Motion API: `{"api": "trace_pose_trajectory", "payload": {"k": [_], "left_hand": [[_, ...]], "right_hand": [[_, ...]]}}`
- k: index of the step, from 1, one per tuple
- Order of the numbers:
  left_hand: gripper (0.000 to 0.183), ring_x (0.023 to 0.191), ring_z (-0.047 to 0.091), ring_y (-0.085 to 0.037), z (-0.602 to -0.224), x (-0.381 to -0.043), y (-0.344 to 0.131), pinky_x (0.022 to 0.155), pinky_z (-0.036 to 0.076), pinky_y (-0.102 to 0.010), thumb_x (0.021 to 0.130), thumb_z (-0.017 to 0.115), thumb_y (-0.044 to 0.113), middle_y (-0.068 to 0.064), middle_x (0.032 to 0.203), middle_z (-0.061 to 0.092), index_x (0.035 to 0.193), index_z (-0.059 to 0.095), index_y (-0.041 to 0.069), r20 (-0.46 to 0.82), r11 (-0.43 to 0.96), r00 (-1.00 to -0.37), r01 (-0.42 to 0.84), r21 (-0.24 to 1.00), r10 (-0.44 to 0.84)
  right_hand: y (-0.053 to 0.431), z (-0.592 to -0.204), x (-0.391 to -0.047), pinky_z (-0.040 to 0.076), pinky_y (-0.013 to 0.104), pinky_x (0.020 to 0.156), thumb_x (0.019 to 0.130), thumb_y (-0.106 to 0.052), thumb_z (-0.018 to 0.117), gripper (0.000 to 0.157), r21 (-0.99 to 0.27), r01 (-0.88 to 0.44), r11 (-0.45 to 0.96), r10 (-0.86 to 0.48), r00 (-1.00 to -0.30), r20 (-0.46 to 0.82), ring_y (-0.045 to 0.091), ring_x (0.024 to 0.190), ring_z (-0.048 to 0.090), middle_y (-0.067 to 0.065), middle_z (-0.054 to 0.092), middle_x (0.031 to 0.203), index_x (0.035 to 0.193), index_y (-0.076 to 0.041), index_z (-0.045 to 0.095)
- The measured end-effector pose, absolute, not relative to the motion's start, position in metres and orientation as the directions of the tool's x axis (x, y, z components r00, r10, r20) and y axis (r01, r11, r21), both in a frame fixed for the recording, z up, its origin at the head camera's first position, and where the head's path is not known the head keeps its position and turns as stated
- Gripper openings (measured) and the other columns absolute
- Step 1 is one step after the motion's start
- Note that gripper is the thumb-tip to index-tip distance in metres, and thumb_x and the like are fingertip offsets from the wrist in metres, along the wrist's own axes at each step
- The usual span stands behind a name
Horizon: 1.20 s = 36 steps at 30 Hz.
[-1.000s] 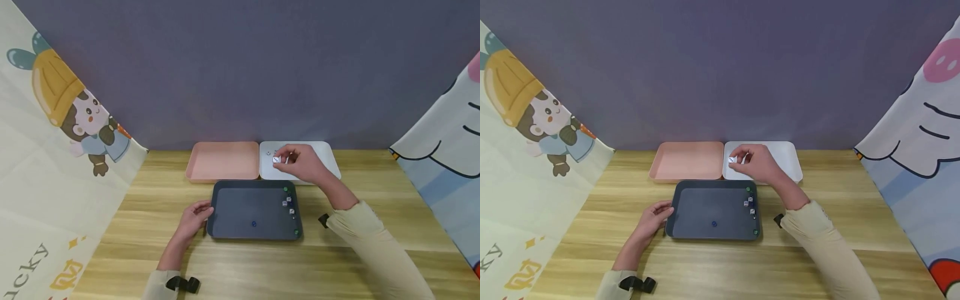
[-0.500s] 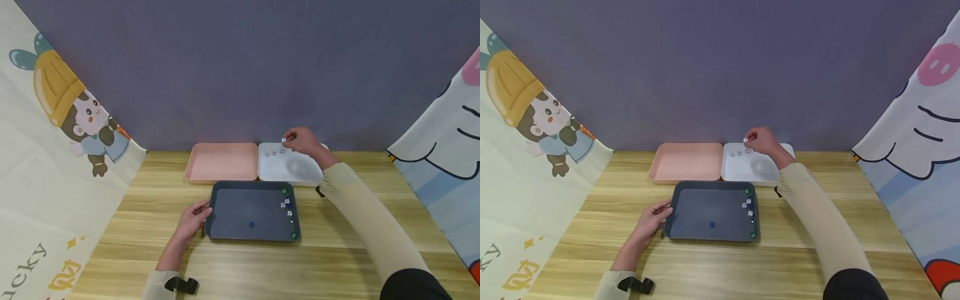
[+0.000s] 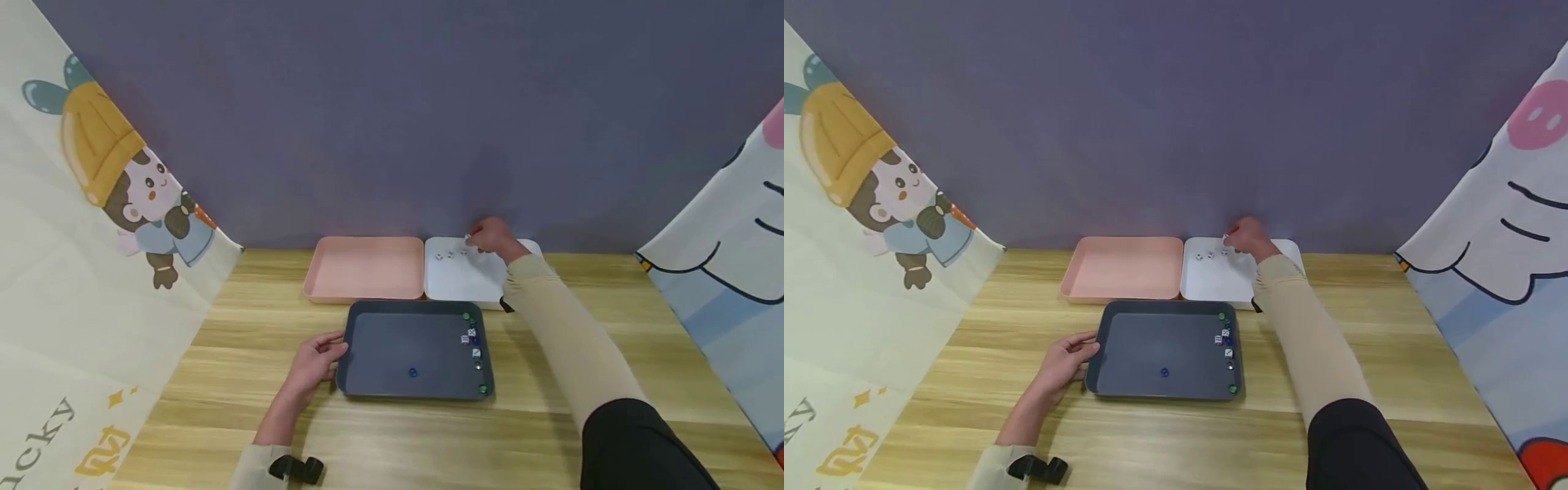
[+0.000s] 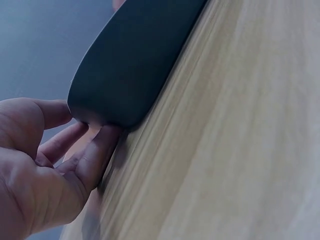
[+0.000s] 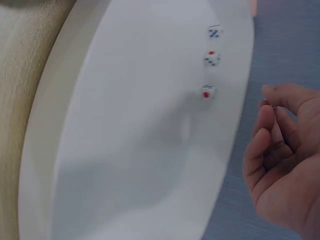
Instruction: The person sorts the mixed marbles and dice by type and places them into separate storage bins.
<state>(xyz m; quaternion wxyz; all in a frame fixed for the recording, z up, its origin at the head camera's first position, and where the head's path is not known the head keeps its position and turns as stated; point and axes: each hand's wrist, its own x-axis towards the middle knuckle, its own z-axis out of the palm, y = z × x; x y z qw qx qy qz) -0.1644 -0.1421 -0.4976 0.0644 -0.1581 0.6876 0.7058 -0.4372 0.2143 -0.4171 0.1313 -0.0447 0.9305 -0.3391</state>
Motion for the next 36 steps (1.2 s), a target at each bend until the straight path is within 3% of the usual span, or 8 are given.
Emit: {"api": "trace_pose_trajectory", "payload": {"k": [4, 15, 22, 27, 36], "left_hand": [[0.037, 0.087, 0.066, -0.026, -0.497, -0.165, -0.139, 0.067, 0.057, -0.039, 0.092, 0.065, 0.004, -0.02, 0.107, 0.064, 0.128, 0.06, -0.002, -0.313, -0.041, -0.943, -0.311, 0.95, -0.111], [0.036, 0.085, 0.067, -0.025, -0.496, -0.165, -0.136, 0.069, 0.057, -0.039, 0.092, 0.065, 0.005, -0.019, 0.105, 0.064, 0.128, 0.06, -0.002, -0.324, -0.06, -0.942, -0.32, 0.945, -0.088], [0.039, 0.084, 0.067, -0.025, -0.494, -0.164, -0.136, 0.067, 0.057, -0.038, 0.092, 0.066, 0.006, -0.021, 0.106, 0.064, 0.128, 0.058, -0.005, -0.311, -0.056, -0.948, -0.307, 0.95, -0.073], [0.04, 0.085, 0.066, -0.023, -0.497, -0.165, -0.139, 0.067, 0.056, -0.037, 0.092, 0.067, 0.007, -0.019, 0.106, 0.063, 0.129, 0.059, -0.004, -0.32, -0.05, -0.945, -0.317, 0.947, -0.067], [0.039, 0.088, 0.066, -0.025, -0.498, -0.165, -0.145, 0.07, 0.057, -0.041, 0.092, 0.067, 0.007, -0.02, 0.108, 0.063, 0.128, 0.059, -0.004, -0.326, -0.067, -0.941, -0.321, 0.945, -0.089]], "right_hand": [[0.218, -0.43, -0.439, 0.052, 0.044, 0.08, 0.089, -0.014, 0.067, 0.042, -0.641, 0.086, 0.763, -0.115, -0.957, -0.266, 0.024, 0.083, 0.063, 0.02, 0.059, 0.121, 0.127, 0.003, 0.058], [0.217, -0.442, -0.441, 0.051, 0.034, 0.066, 0.087, -0.011, 0.067, 0.038, -0.639, 0.135, 0.757, -0.082, -0.951, -0.297, 0.019, 0.072, 0.06, 0.017, 0.061, 0.112, 0.123, 0.002, 0.062], [0.221, -0.438, -0.442, 0.051, 0.036, 0.075, 0.09, -0.014, 0.064, 0.039, -0.624, 0.131, 0.77, -0.097, -0.943, -0.318, 0.021, 0.08, 0.06, 0.017, 0.06, 0.117, 0.126, 0.0, 0.061], [0.219, -0.43, -0.441, 0.051, 0.038, 0.075, 0.09, -0.015, 0.066, 0.038, -0.629, 0.067, 0.775, -0.143, -0.95, -0.277, 0.023, 0.083, 0.061, 0.017, 0.06, 0.117, 0.124, 0.001, 0.062], [0.199, -0.407, -0.426, 0.05, 0.037, 0.069, 0.091, -0.018, 0.066, 0.034, -0.583, -0.182, 0.792, -0.347, -0.92, -0.184, 0.023, 0.078, 0.063, 0.015, 0.063, 0.112, 0.121, -0.001, 0.066]]}}
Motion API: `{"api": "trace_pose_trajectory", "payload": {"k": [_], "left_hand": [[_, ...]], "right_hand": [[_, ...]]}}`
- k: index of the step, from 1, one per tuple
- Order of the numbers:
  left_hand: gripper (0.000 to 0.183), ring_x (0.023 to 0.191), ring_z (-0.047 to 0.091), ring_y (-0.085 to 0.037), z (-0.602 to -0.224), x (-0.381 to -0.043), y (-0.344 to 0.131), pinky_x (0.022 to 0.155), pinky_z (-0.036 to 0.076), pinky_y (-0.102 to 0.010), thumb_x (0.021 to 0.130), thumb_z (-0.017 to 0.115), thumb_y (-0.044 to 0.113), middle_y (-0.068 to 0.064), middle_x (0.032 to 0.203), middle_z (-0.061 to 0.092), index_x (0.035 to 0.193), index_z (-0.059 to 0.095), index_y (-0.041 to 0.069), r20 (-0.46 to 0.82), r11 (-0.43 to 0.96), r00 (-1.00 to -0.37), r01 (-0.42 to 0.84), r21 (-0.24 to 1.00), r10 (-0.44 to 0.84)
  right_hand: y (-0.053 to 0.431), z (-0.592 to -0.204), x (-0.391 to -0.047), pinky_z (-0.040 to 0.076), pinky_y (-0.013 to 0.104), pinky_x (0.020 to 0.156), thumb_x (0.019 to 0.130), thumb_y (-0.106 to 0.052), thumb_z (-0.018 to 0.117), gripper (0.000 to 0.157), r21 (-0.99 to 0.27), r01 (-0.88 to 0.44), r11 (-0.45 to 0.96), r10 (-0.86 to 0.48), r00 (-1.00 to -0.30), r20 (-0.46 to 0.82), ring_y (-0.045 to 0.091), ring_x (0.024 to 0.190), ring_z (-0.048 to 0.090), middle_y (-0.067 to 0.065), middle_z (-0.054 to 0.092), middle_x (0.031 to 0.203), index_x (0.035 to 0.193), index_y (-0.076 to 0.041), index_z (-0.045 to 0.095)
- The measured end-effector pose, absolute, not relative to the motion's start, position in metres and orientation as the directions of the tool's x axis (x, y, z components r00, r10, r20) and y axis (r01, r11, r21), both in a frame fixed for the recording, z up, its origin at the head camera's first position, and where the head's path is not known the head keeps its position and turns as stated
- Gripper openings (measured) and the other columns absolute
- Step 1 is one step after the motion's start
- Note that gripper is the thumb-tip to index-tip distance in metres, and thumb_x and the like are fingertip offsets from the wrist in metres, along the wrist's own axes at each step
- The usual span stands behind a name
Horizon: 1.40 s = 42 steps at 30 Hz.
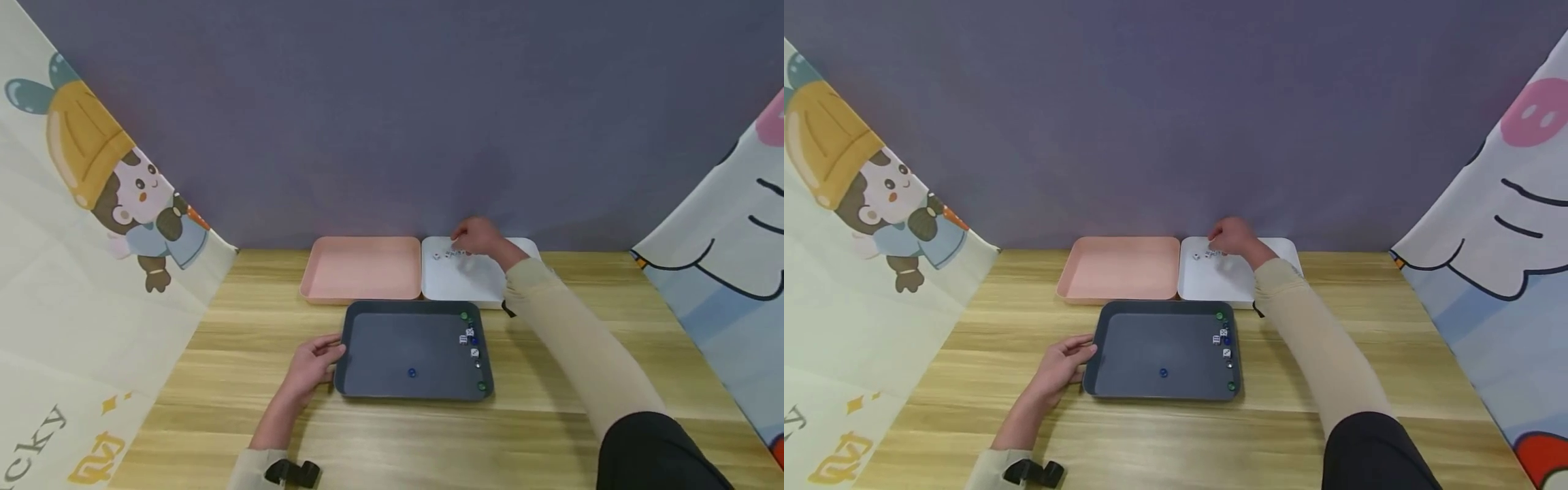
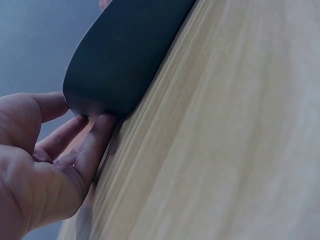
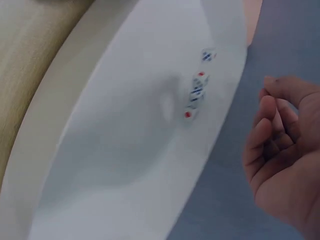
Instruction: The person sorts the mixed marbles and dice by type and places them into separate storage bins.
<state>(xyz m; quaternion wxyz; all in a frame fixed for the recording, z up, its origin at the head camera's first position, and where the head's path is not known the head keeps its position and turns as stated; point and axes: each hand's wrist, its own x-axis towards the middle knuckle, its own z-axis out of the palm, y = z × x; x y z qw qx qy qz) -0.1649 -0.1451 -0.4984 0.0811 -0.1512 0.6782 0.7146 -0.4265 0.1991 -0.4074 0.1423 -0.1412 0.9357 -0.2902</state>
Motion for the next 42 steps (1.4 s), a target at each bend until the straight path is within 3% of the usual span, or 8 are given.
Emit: {"api": "trace_pose_trajectory", "payload": {"k": [7, 12, 23, 28, 33, 42], "left_hand": [[0.038, 0.089, 0.066, -0.025, -0.503, -0.168, -0.147, 0.07, 0.057, -0.04, 0.092, 0.067, 0.008, -0.019, 0.108, 0.064, 0.127, 0.06, -0.003, -0.328, -0.068, -0.94, -0.322, 0.944, -0.097], [0.038, 0.09, 0.066, -0.025, -0.504, -0.17, -0.148, 0.071, 0.056, -0.04, 0.092, 0.067, 0.008, -0.019, 0.11, 0.063, 0.128, 0.06, -0.002, -0.326, -0.061, -0.941, -0.321, 0.945, -0.09], [0.041, 0.088, 0.066, -0.021, -0.505, -0.168, -0.15, 0.069, 0.056, -0.038, 0.091, 0.068, 0.009, -0.017, 0.107, 0.064, 0.13, 0.058, -0.004, -0.32, -0.053, -0.944, -0.316, 0.947, -0.086], [0.038, 0.086, 0.065, -0.021, -0.503, -0.166, -0.148, 0.067, 0.056, -0.037, 0.091, 0.068, 0.007, -0.016, 0.105, 0.064, 0.128, 0.061, -0.001, -0.332, -0.049, -0.937, -0.329, 0.943, -0.105], [0.038, 0.085, 0.065, -0.021, -0.502, -0.165, -0.146, 0.066, 0.056, -0.036, 0.091, 0.068, 0.007, -0.017, 0.104, 0.064, 0.127, 0.061, -0.003, -0.324, -0.046, -0.94, -0.321, 0.946, -0.107], [0.039, 0.085, 0.065, -0.021, -0.502, -0.164, -0.146, 0.066, 0.055, -0.036, 0.091, 0.068, 0.009, -0.016, 0.105, 0.064, 0.128, 0.06, -0.001, -0.32, -0.044, -0.941, -0.317, 0.947, -0.108]], "right_hand": [[0.193, -0.391, -0.393, 0.051, 0.038, 0.066, 0.09, -0.012, 0.068, 0.022, -0.595, -0.38, 0.709, -0.545, -0.83, -0.12, 0.026, 0.069, 0.063, 0.01, 0.068, 0.094, 0.109, -0.001, 0.069], [0.192, -0.384, -0.363, 0.05, 0.035, 0.064, 0.088, -0.01, 0.071, 0.014, -0.538, -0.497, 0.681, -0.639, -0.762, -0.105, 0.017, 0.062, 0.059, 0.002, 0.066, 0.081, 0.101, -0.005, 0.071], [0.199, -0.389, -0.299, 0.049, 0.032, 0.064, 0.086, -0.009, 0.072, 0.011, -0.449, -0.607, 0.656, -0.734, -0.652, -0.191, 0.008, 0.065, 0.056, -0.009, 0.063, 0.078, 0.096, -0.009, 0.075], [0.208, -0.402, -0.279, 0.046, 0.03, 0.059, 0.084, -0.01, 0.074, 0.01, -0.428, -0.6, 0.676, -0.72, -0.661, -0.21, 0.007, 0.059, 0.053, -0.011, 0.059, 0.068, 0.095, -0.01, 0.075], [0.218, -0.415, -0.268, 0.043, 0.029, 0.053, 0.083, -0.015, 0.077, 0.01, -0.407, -0.554, 0.727, -0.665, -0.715, -0.215, 0.009, 0.053, 0.049, -0.011, 0.055, 0.061, 0.093, -0.015, 0.075], [0.223, -0.437, -0.259, 0.046, 0.029, 0.056, 0.076, -0.028, 0.084, 0.021, -0.338, -0.524, 0.782, -0.592, -0.793, -0.14, 0.006, 0.063, 0.053, -0.007, 0.069, 0.087, 0.093, -0.019, 0.077]]}}
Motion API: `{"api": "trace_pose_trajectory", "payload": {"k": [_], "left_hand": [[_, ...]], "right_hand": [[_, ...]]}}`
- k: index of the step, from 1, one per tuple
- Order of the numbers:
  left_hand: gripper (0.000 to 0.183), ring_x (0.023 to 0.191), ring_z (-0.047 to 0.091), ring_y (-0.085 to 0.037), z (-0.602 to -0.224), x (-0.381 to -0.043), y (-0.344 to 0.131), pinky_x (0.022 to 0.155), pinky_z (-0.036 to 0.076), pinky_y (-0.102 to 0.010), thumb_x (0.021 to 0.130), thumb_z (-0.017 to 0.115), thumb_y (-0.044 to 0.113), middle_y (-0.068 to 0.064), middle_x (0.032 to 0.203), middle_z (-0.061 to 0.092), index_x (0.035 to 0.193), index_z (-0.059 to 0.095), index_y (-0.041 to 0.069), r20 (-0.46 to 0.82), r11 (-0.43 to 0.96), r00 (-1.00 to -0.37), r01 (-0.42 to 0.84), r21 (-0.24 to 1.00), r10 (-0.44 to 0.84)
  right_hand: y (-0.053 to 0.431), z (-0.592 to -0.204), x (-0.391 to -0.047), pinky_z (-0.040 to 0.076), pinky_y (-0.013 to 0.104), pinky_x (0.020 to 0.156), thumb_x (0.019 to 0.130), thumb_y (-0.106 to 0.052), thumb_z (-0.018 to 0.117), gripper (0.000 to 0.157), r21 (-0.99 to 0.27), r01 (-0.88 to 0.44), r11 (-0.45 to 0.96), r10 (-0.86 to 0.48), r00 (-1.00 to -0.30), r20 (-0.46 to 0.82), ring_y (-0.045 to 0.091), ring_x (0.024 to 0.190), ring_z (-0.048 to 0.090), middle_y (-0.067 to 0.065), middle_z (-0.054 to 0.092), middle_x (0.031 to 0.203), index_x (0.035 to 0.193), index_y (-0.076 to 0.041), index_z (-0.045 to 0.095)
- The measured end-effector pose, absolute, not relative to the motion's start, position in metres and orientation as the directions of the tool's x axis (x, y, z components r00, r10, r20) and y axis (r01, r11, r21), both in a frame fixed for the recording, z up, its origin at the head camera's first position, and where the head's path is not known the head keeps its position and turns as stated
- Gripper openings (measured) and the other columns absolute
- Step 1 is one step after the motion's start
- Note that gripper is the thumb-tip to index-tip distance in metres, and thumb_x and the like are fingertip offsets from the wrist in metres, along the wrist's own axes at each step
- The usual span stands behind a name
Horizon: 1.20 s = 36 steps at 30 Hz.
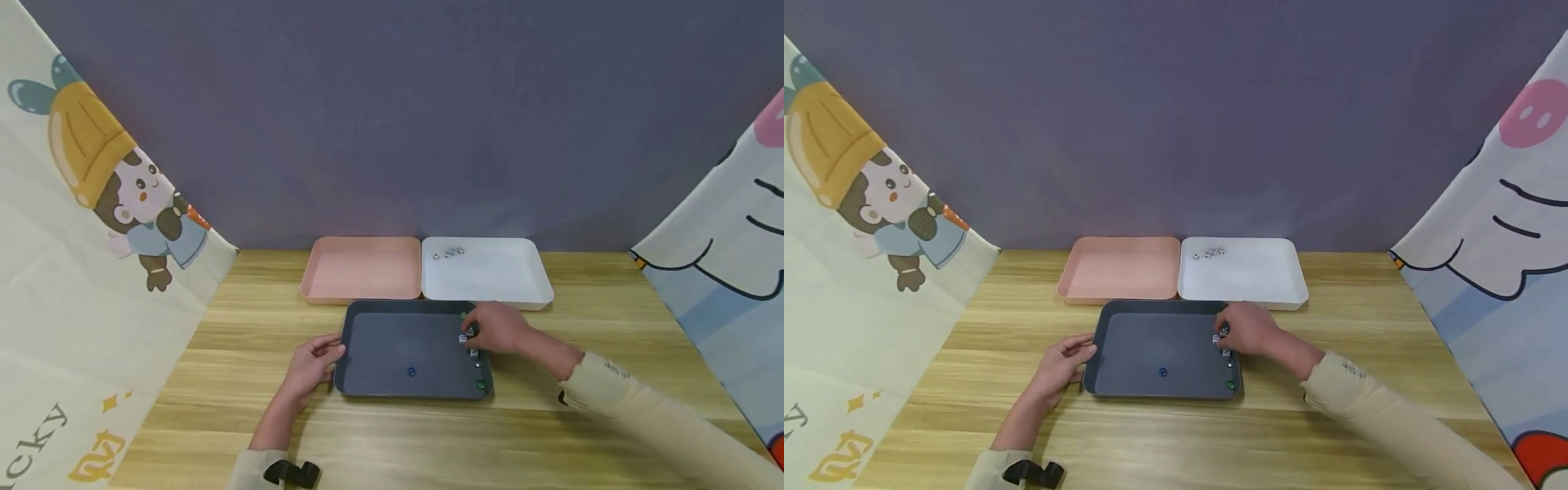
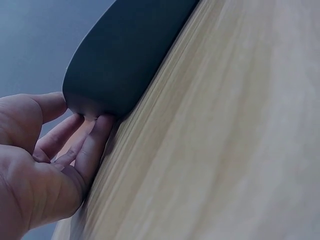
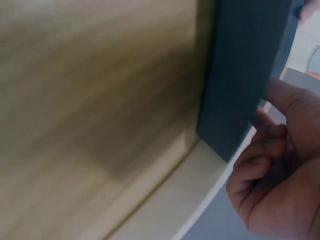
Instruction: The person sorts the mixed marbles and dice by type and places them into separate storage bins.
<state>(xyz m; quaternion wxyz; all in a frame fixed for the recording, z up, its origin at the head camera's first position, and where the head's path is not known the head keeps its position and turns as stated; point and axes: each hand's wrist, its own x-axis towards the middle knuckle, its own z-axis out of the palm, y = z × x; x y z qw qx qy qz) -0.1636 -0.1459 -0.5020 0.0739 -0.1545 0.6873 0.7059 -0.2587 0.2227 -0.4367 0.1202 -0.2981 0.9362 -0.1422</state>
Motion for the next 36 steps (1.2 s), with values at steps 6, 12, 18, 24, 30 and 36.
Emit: {"api": "trace_pose_trajectory", "payload": {"k": [6, 12, 18, 24, 30, 36], "left_hand": [[0.04, 0.085, 0.065, -0.022, -0.502, -0.162, -0.146, 0.065, 0.055, -0.035, 0.092, 0.068, 0.009, -0.017, 0.106, 0.064, 0.129, 0.059, -0.003, -0.307, -0.037, -0.945, -0.305, 0.952, -0.109], [0.039, 0.085, 0.065, -0.022, -0.503, -0.163, -0.147, 0.065, 0.055, -0.035, 0.092, 0.068, 0.01, -0.017, 0.106, 0.064, 0.128, 0.06, -0.002, -0.308, -0.03, -0.946, -0.306, 0.951, -0.105], [0.039, 0.086, 0.066, -0.022, -0.504, -0.163, -0.147, 0.066, 0.056, -0.036, 0.092, 0.069, 0.011, -0.016, 0.106, 0.064, 0.128, 0.061, 0.0, -0.301, -0.032, -0.949, -0.3, 0.954, -0.096], [0.041, 0.087, 0.065, -0.022, -0.504, -0.161, -0.148, 0.065, 0.055, -0.035, 0.092, 0.069, 0.011, -0.017, 0.108, 0.064, 0.129, 0.06, -0.002, -0.292, -0.014, -0.951, -0.292, 0.956, -0.099], [0.04, 0.086, 0.066, -0.021, -0.502, -0.161, -0.148, 0.064, 0.055, -0.034, 0.091, 0.069, 0.01, -0.016, 0.108, 0.065, 0.129, 0.06, -0.001, -0.298, -0.019, -0.949, -0.298, 0.954, -0.105], [0.042, 0.085, 0.066, -0.02, -0.502, -0.16, -0.148, 0.064, 0.056, -0.034, 0.09, 0.07, 0.011, -0.016, 0.107, 0.065, 0.129, 0.059, -0.002, -0.289, -0.026, -0.952, -0.288, 0.957, -0.105]], "right_hand": [[0.221, -0.449, -0.254, 0.048, 0.029, 0.057, 0.075, -0.03, 0.084, 0.024, -0.323, -0.492, 0.808, -0.546, -0.833, -0.096, 0.007, 0.069, 0.056, -0.007, 0.071, 0.088, 0.094, -0.018, 0.079], [0.219, -0.455, -0.251, 0.046, 0.027, 0.052, 0.075, -0.03, 0.084, 0.019, -0.325, -0.465, 0.824, -0.511, -0.857, -0.069, 0.007, 0.069, 0.057, -0.008, 0.071, 0.087, 0.092, -0.021, 0.079], [0.218, -0.458, -0.25, 0.044, 0.027, 0.05, 0.076, -0.028, 0.083, 0.014, -0.33, -0.444, 0.833, -0.488, -0.871, -0.058, 0.006, 0.065, 0.054, -0.009, 0.069, 0.082, 0.087, -0.022, 0.078], [0.221, -0.458, -0.249, 0.042, 0.028, 0.051, 0.076, -0.025, 0.08, 0.015, -0.354, -0.46, 0.814, -0.502, -0.864, -0.031, 0.009, 0.06, 0.048, -0.009, 0.06, 0.074, 0.087, -0.02, 0.072], [0.223, -0.449, -0.245, 0.044, 0.028, 0.056, 0.075, -0.023, 0.077, 0.016, -0.394, -0.483, 0.782, -0.518, -0.855, 0.021, 0.007, 0.062, 0.049, -0.01, 0.058, 0.076, 0.084, -0.021, 0.064], [0.218, -0.441, -0.241, 0.043, 0.027, 0.054, 0.076, -0.02, 0.075, 0.017, -0.458, -0.5, 0.735, -0.525, -0.847, 0.082, 0.007, 0.057, 0.049, -0.012, 0.057, 0.072, 0.082, -0.024, 0.061]]}}
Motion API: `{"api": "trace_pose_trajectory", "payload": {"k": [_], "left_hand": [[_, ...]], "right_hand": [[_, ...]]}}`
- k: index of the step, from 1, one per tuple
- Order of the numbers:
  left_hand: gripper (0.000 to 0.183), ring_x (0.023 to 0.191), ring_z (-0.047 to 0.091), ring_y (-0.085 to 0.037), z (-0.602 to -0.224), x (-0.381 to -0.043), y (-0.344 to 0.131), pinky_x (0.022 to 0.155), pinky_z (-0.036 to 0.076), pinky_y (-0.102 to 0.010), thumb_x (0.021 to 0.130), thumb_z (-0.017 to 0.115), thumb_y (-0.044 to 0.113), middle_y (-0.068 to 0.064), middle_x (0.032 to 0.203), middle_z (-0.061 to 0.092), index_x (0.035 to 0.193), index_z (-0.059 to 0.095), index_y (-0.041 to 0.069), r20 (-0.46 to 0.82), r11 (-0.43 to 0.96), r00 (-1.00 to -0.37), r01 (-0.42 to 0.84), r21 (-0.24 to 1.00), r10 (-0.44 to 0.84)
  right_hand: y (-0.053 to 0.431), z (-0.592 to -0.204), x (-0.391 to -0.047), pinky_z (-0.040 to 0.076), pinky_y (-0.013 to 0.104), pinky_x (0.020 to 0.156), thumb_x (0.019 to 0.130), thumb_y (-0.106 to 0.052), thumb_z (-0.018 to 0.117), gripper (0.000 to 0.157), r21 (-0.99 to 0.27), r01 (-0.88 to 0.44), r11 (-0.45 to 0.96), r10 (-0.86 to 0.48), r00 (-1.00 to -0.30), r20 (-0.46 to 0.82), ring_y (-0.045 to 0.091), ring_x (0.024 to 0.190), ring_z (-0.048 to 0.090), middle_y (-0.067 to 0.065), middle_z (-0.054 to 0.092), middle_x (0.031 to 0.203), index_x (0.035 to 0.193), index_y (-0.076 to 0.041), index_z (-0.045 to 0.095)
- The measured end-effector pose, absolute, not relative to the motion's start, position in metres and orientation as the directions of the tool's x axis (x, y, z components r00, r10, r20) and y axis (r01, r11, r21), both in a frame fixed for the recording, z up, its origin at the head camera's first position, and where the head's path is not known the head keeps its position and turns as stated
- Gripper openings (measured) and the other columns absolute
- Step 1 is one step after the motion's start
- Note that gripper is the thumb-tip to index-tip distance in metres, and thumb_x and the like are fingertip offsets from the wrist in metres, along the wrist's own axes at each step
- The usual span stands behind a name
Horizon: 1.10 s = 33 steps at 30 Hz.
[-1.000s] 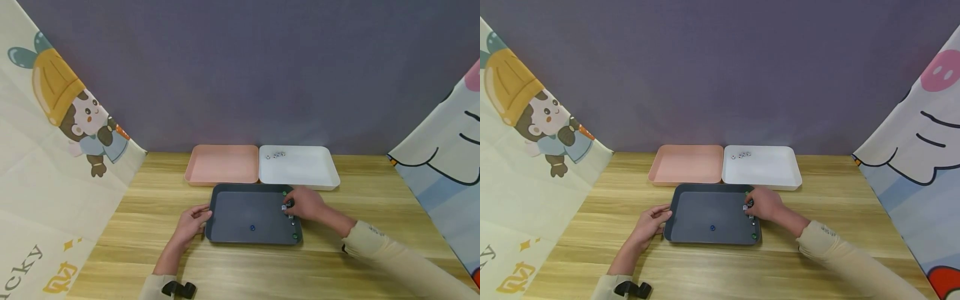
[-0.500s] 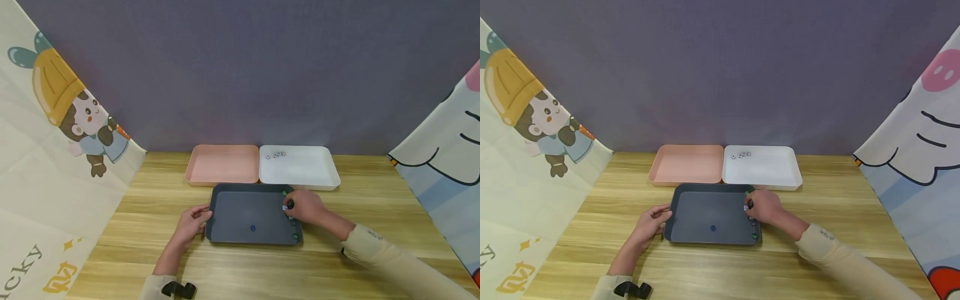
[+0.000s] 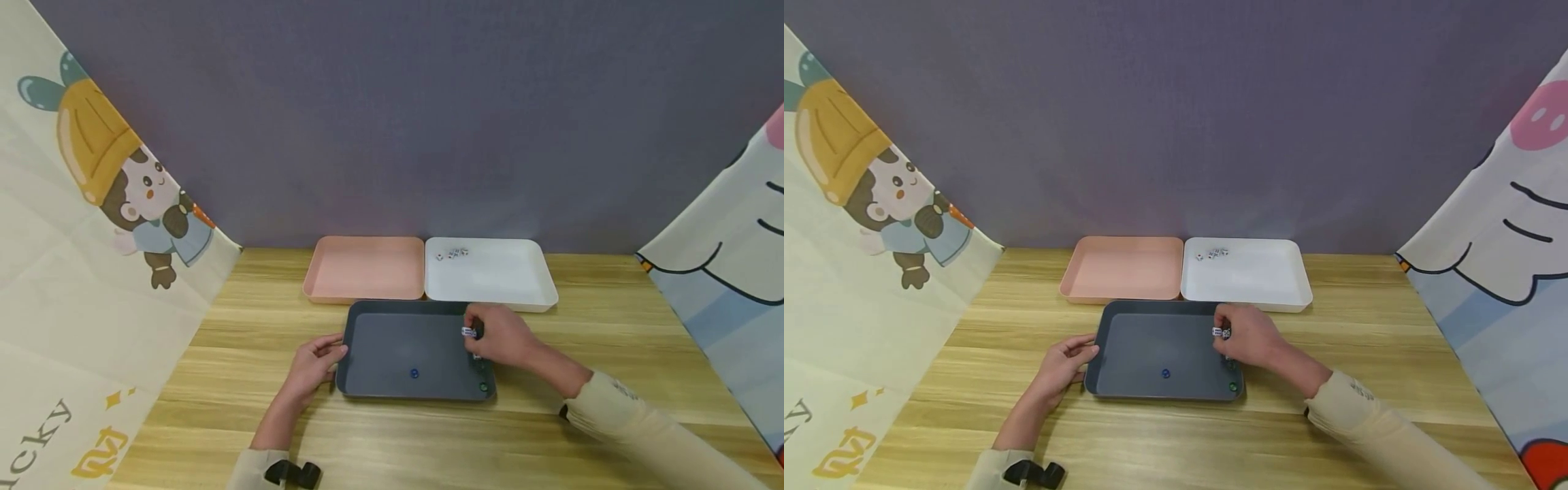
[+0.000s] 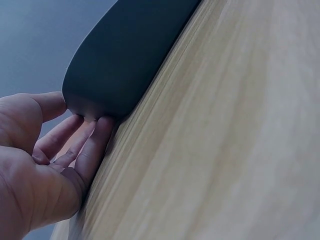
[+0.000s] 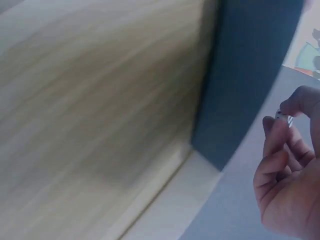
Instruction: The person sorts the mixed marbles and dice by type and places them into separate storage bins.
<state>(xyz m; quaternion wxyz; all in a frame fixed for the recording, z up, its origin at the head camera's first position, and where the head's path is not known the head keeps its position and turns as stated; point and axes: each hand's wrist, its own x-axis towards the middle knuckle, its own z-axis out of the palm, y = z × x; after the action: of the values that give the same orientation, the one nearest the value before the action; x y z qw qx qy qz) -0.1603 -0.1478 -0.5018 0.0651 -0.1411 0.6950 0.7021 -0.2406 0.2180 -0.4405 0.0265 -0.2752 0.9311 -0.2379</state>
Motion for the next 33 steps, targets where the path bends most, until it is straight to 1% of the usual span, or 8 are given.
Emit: {"api": "trace_pose_trajectory", "payload": {"k": [5, 9, 11, 14, 18, 22, 26, 33], "left_hand": [[0.041, 0.086, 0.066, -0.021, -0.502, -0.161, -0.148, 0.065, 0.056, -0.035, 0.09, 0.07, 0.01, -0.016, 0.107, 0.065, 0.129, 0.06, -0.001, -0.299, -0.044, -0.949, -0.296, 0.954, -0.102], [0.04, 0.087, 0.066, -0.023, -0.502, -0.161, -0.148, 0.066, 0.055, -0.036, 0.09, 0.07, 0.009, -0.016, 0.106, 0.065, 0.128, 0.062, 0.0, -0.303, -0.059, -0.948, -0.299, 0.953, -0.101], [0.039, 0.087, 0.066, -0.023, -0.502, -0.161, -0.147, 0.066, 0.055, -0.036, 0.09, 0.069, 0.009, -0.016, 0.106, 0.065, 0.128, 0.062, 0.0, -0.304, -0.062, -0.947, -0.299, 0.952, -0.099], [0.038, 0.086, 0.065, -0.022, -0.503, -0.16, -0.146, 0.066, 0.055, -0.036, 0.09, 0.069, 0.009, -0.015, 0.105, 0.066, 0.127, 0.062, 0.0, -0.311, -0.061, -0.945, -0.306, 0.95, -0.103], [0.038, 0.085, 0.065, -0.022, -0.507, -0.159, -0.145, 0.066, 0.055, -0.036, 0.09, 0.07, 0.009, -0.014, 0.103, 0.066, 0.126, 0.062, 0.0, -0.315, -0.063, -0.943, -0.31, 0.949, -0.103], [0.039, 0.087, 0.065, -0.022, -0.508, -0.159, -0.144, 0.067, 0.055, -0.037, 0.09, 0.07, 0.011, -0.014, 0.103, 0.065, 0.126, 0.062, 0.0, -0.308, -0.059, -0.946, -0.304, 0.951, -0.097], [0.038, 0.088, 0.065, -0.023, -0.507, -0.159, -0.144, 0.068, 0.056, -0.038, 0.09, 0.069, 0.01, -0.013, 0.103, 0.066, 0.127, 0.062, 0.0, -0.301, -0.05, -0.948, -0.297, 0.953, -0.103], [0.038, 0.087, 0.065, -0.022, -0.503, -0.159, -0.146, 0.067, 0.055, -0.037, 0.09, 0.069, 0.01, -0.014, 0.103, 0.066, 0.127, 0.062, -0.001, -0.3, -0.048, -0.948, -0.296, 0.954, -0.111]], "right_hand": [[0.21, -0.424, -0.232, 0.046, 0.027, 0.055, 0.079, -0.017, 0.074, 0.015, -0.551, -0.525, 0.649, -0.54, -0.828, 0.153, 0.006, 0.058, 0.052, -0.013, 0.06, 0.076, 0.087, -0.024, 0.063], [0.202, -0.407, -0.222, 0.046, 0.026, 0.049, 0.082, -0.014, 0.074, 0.015, -0.623, -0.557, 0.549, -0.555, -0.8, 0.227, 0.005, 0.05, 0.05, -0.013, 0.062, 0.077, 0.091, -0.024, 0.065], [0.198, -0.398, -0.217, 0.045, 0.025, 0.048, 0.083, -0.014, 0.075, 0.017, -0.634, -0.591, 0.499, -0.56, -0.778, 0.284, 0.004, 0.05, 0.049, -0.015, 0.062, 0.078, 0.092, -0.025, 0.067], [0.192, -0.385, -0.21, 0.044, 0.024, 0.047, 0.082, -0.013, 0.077, 0.019, -0.618, -0.661, 0.426, -0.564, -0.728, 0.39, 0.002, 0.05, 0.047, -0.016, 0.061, 0.078, 0.092, -0.026, 0.068], [0.182, -0.369, -0.201, 0.042, 0.02, 0.048, 0.079, -0.009, 0.078, 0.023, -0.553, -0.762, 0.337, -0.565, -0.634, 0.529, 0.0, 0.052, 0.044, -0.015, 0.061, 0.083, 0.092, -0.025, 0.069], [0.177, -0.355, -0.192, 0.04, 0.016, 0.049, 0.076, -0.005, 0.079, 0.027, -0.52, -0.809, 0.274, -0.562, -0.573, 0.596, -0.001, 0.054, 0.043, -0.014, 0.062, 0.087, 0.092, -0.024, 0.069], [0.174, -0.346, -0.187, 0.039, 0.014, 0.049, 0.076, -0.004, 0.079, 0.027, -0.513, -0.822, 0.246, -0.554, -0.554, 0.622, -0.001, 0.053, 0.043, -0.014, 0.063, 0.087, 0.092, -0.023, 0.07], [0.172, -0.342, -0.188, 0.039, 0.015, 0.049, 0.075, -0.003, 0.079, 0.027, -0.513, -0.824, 0.241, -0.535, -0.554, 0.638, -0.001, 0.053, 0.042, -0.011, 0.064, 0.085, 0.092, -0.022, 0.071]]}}
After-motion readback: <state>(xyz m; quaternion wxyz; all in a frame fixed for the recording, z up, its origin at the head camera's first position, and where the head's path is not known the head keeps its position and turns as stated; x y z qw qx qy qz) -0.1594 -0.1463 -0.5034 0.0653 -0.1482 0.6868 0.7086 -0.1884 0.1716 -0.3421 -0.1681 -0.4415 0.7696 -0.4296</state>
